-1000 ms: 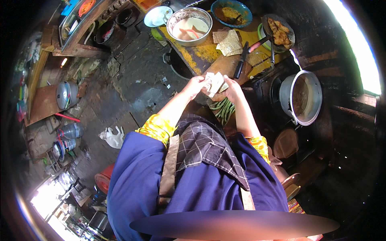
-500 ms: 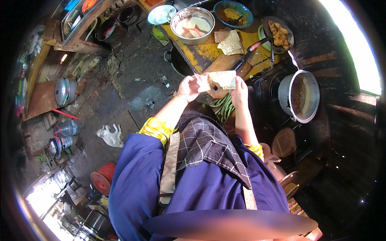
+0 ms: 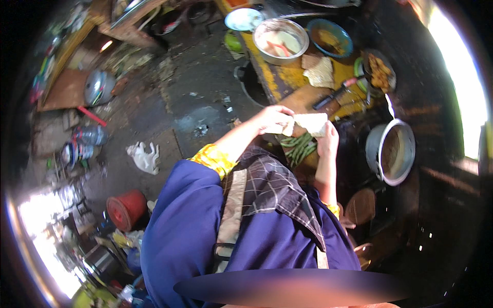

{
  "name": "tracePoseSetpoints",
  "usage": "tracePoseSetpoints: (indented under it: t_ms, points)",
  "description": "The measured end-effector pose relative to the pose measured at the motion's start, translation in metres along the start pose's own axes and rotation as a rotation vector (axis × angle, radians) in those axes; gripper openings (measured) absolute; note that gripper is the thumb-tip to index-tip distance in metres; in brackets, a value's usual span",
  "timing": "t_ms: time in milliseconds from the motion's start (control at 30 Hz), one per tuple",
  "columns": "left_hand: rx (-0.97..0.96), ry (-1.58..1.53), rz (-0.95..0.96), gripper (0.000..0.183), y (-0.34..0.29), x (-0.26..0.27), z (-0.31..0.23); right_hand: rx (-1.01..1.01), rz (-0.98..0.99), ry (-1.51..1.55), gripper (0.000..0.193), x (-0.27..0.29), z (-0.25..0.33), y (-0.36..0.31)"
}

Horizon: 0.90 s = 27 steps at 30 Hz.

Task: The person prepares food by slicing flatbread on a cutting board, dipping pieces into a batter, and frying them in a wok. They also handle a plastic container and move around the kitchen area.

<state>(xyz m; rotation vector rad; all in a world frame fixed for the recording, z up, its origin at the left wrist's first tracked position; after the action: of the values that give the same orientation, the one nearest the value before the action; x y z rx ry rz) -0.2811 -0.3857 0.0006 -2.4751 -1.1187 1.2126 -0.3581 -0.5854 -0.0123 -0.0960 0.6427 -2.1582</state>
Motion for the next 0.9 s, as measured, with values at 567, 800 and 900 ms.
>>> tracePoseSetpoints:
  t_ms: [567,800,900]
  points:
    - [-0.044,0.524,-0.057,0.036,-0.061,0.052,0.000,-0.171,0.645,-0.386,0.041,-0.120,-0.010,-0.036]
    - [-0.051,0.368,-0.160,0.024,-0.088,0.082,-0.043,-0.058,0.753,-0.586,0.045,-0.220,-0.008,-0.038]
    - [-0.137,0.224,-0.236,0.023,-0.110,0.129,-0.074,-0.173,0.875,-0.478,0.043,-0.276,-0.022,-0.020]
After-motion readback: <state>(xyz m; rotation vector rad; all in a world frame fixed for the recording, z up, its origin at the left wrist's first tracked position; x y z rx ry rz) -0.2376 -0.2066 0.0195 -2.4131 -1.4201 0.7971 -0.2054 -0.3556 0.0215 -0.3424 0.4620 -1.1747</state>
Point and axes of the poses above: each hand's wrist, its own y-axis towards the middle knuckle, its own x-axis out of the back of the hand, z = x × y, the point moved 8 cm from there along y, towards the middle knuckle, and after that the axes turned 2 degrees about -y, right-handed, at the moved point
